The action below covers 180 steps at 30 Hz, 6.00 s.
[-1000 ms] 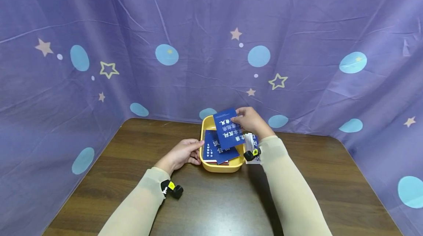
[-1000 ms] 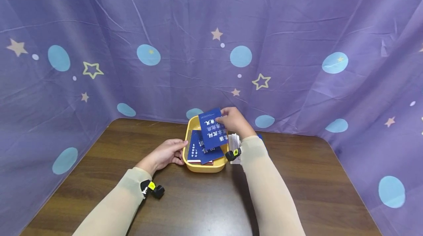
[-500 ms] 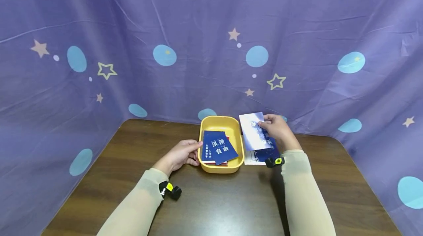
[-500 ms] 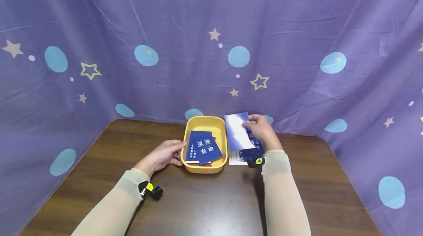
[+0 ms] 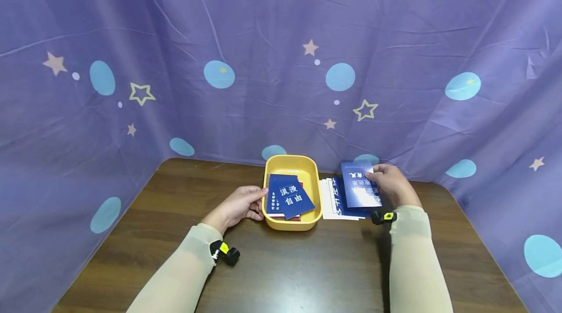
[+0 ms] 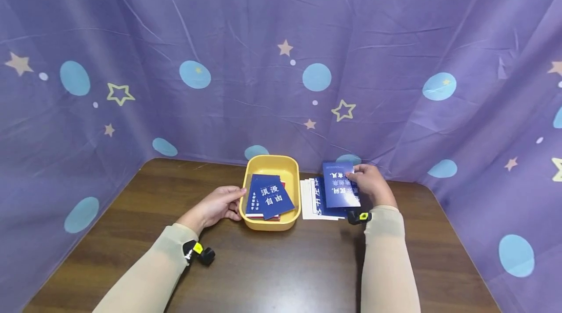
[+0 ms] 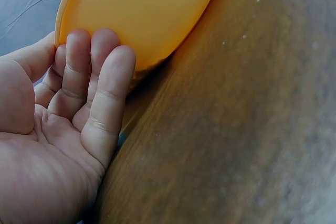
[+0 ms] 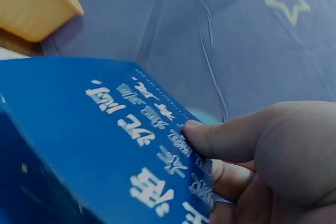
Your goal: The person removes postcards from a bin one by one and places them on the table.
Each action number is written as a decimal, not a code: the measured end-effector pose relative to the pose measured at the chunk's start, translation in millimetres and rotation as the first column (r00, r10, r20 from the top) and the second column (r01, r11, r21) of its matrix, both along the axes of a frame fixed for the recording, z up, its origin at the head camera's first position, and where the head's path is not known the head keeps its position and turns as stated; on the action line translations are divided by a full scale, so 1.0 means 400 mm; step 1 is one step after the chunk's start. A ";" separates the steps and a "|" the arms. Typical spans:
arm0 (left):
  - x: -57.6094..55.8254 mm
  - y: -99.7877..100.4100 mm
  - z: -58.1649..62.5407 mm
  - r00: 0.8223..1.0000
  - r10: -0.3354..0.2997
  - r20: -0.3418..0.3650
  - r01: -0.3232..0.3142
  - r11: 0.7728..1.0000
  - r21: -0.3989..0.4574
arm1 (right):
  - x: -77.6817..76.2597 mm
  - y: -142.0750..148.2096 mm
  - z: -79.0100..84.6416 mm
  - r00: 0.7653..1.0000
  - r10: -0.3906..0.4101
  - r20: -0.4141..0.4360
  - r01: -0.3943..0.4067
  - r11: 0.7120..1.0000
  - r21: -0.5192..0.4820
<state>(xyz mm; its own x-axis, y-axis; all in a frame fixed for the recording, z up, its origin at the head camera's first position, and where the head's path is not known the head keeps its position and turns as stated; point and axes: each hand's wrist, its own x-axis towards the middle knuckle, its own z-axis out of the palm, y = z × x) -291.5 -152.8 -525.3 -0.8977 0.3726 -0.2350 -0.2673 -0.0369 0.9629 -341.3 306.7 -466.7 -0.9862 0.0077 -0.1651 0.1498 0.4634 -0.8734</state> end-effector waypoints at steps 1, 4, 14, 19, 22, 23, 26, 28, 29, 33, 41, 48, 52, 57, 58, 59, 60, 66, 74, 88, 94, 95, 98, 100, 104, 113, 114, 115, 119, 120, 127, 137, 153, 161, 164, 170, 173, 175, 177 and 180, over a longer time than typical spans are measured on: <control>-0.001 0.000 0.000 1.000 -0.001 0.001 0.001 1.000 -0.001 | -0.001 0.009 -0.009 1.000 -0.002 0.010 0.002 1.000 -0.007; -0.003 0.000 0.001 1.000 -0.003 0.005 0.003 1.000 0.001 | -0.006 0.030 -0.031 0.999 -0.003 0.038 0.003 1.000 -0.017; -0.005 -0.001 0.005 1.000 -0.004 -0.002 0.004 1.000 -0.004 | -0.017 0.030 -0.070 0.993 0.060 0.106 -0.055 0.997 -0.049; -0.005 -0.001 0.000 1.000 -0.004 -0.008 0.004 1.000 -0.008 | -0.016 0.027 -0.083 0.991 0.056 0.122 -0.051 0.998 -0.044; -0.005 0.000 0.000 1.000 -0.003 -0.012 0.003 1.000 -0.007 | -0.017 0.024 -0.085 0.991 0.048 0.126 -0.048 0.999 -0.003; -0.005 0.000 0.000 1.000 -0.002 -0.012 0.002 1.000 -0.007 | -0.018 0.023 -0.086 0.991 0.043 0.125 -0.046 0.999 0.020; -0.004 0.000 0.000 1.000 0.000 -0.005 0.000 1.000 -0.010 | -0.025 0.021 -0.092 0.992 0.022 0.122 -0.036 0.993 0.114; -0.003 0.000 0.000 1.000 0.000 0.000 0.000 1.000 -0.012 | -0.029 0.020 -0.092 0.993 0.012 0.120 -0.035 0.981 0.191; -0.003 0.000 0.000 1.000 0.000 0.002 0.000 1.000 -0.011 | -0.030 0.019 -0.092 0.993 0.005 0.116 -0.031 0.974 0.222; -0.005 0.001 0.001 1.000 -0.002 -0.010 0.002 1.000 -0.008 | -0.034 0.010 -0.085 0.995 -0.005 0.096 -0.025 0.948 0.317; -0.008 0.001 -0.002 1.000 -0.011 -0.014 0.011 1.000 -0.010 | -0.023 0.000 -0.072 0.998 0.005 0.061 -0.031 0.902 0.430; -0.006 0.004 0.009 1.000 0.003 -0.008 -0.003 1.000 -0.011 | -0.006 -0.011 -0.058 1.000 0.011 0.013 -0.016 0.861 0.508; -0.005 0.004 0.012 1.000 0.007 -0.011 -0.007 1.000 -0.010 | -0.006 -0.012 -0.055 1.000 0.011 0.022 -0.021 0.853 0.521; -0.005 0.004 0.006 1.000 0.004 -0.007 -0.004 1.000 -0.013 | -0.002 -0.010 -0.040 0.998 0.008 0.068 -0.038 0.897 0.440; -0.005 0.004 0.004 1.000 0.002 -0.006 -0.002 1.000 -0.014 | -0.001 -0.011 -0.036 0.998 0.007 0.059 -0.032 0.905 0.424; -0.005 0.004 0.003 1.000 0.001 -0.005 -0.001 1.000 -0.014 | 0.000 -0.013 -0.030 0.999 0.011 0.042 -0.028 0.912 0.409; -0.004 0.005 0.002 1.000 -0.002 -0.007 0.002 1.000 -0.016 | 0.000 -0.016 -0.025 1.000 0.015 0.020 -0.022 0.916 0.400; -0.006 0.010 0.001 1.000 -0.004 -0.005 0.004 1.000 -0.010 | 0.006 -0.059 0.022 0.994 0.069 -0.085 -0.034 0.933 0.359; -0.003 0.006 -0.002 1.000 0.003 -0.006 -0.003 1.000 -0.011 | 0.028 -0.186 0.081 0.972 0.194 -0.128 -0.153 0.949 0.276; -0.007 0.016 -0.003 1.000 -0.007 -0.018 0.008 1.000 0.007 | 0.051 -0.337 0.124 0.927 0.359 -0.104 -0.334 0.921 0.203; -0.005 0.011 -0.007 1.000 -0.013 -0.011 0.013 1.000 0.007 | 0.013 -0.420 0.145 0.916 0.401 0.028 -0.396 0.887 0.239; -0.004 0.010 -0.006 1.000 -0.013 -0.011 0.013 1.000 0.008 | 0.005 -0.437 0.147 0.912 0.407 0.052 -0.407 0.879 0.249; -0.002 0.006 -0.004 1.000 -0.011 -0.014 0.011 1.000 0.003 | -0.015 -0.480 0.152 0.892 0.439 0.108 -0.450 0.839 0.304; -0.001 0.005 -0.003 1.000 -0.005 -0.011 0.005 1.000 -0.003 | -0.031 -0.505 0.148 0.880 0.454 0.137 -0.471 0.808 0.353; -0.002 0.007 0.001 1.000 0.000 -0.003 0.000 1.000 -0.002 | -0.063 -0.537 0.133 0.876 0.442 0.193 -0.475 0.728 0.494; -0.002 0.008 0.004 1.000 -0.017 -0.013 0.018 1.000 0.008 | -0.093 -0.567 0.113 0.890 0.352 0.291 -0.456 0.641 0.618; -0.002 0.007 0.004 1.000 -0.018 -0.015 0.019 1.000 0.011 | -0.090 -0.571 0.112 0.888 0.352 0.295 -0.458 0.636 0.621; -0.001 0.006 0.004 1.000 -0.019 -0.016 0.019 1.000 0.014 | -0.086 -0.576 0.111 0.888 0.347 0.301 -0.459 0.638 0.619; 0.002 0.001 0.002 1.000 -0.018 -0.007 0.018 1.000 0.017 | -0.073 -0.596 0.100 0.888 0.334 0.315 -0.459 0.649 0.607; 0.003 0.000 0.001 1.000 -0.015 -0.002 0.015 1.000 0.015 | -0.071 -0.600 0.097 0.890 0.328 0.316 -0.455 0.653 0.605; -0.002 -0.002 0.003 1.000 -0.015 -0.006 0.015 1.000 0.008 | -0.067 -0.614 0.083 0.907 0.336 0.254 -0.415 0.612 0.673; -0.001 -0.001 0.002 1.000 -0.015 -0.008 0.015 1.000 0.011 | -0.058 -0.600 0.104 0.922 0.383 0.056 -0.310 0.643 0.700; -0.004 0.003 -0.005 1.000 -0.007 -0.005 0.007 1.000 0.016 | -0.044 -0.539 0.128 0.936 0.351 -0.009 -0.300 0.813 0.500; -0.001 -0.004 -0.007 1.000 0.001 0.004 -0.001 1.000 0.015 | -0.033 -0.476 0.136 0.937 0.348 -0.036 -0.321 0.896 0.306; 0.002 -0.005 -0.006 1.000 0.001 0.004 -0.001 1.000 0.010 | -0.032 -0.448 0.133 0.944 0.323 -0.061 -0.298 0.919 0.258; 0.002 -0.001 -0.003 1.000 -0.003 0.000 0.003 1.000 0.013 | -0.022 -0.379 0.124 0.960 0.250 -0.127 -0.226 0.958 0.176; 0.000 0.002 -0.003 1.000 -0.011 -0.004 0.011 1.000 0.010 | -0.009 -0.340 0.122 0.966 0.206 -0.155 -0.177 0.967 0.182; -0.001 0.002 -0.004 1.000 -0.012 -0.006 0.012 1.000 0.006 | -0.002 -0.315 0.121 0.968 0.186 -0.171 -0.156 0.972 0.175; -0.003 0.002 -0.005 1.000 -0.008 -0.003 0.008 1.000 0.005 | 0.004 -0.292 0.119 0.973 0.154 -0.170 -0.130 0.981 0.143; -0.003 0.001 -0.006 1.000 -0.004 0.002 0.004 1.000 0.004 | 0.007 -0.258 0.113 0.980 0.125 -0.155 -0.114 0.990 0.083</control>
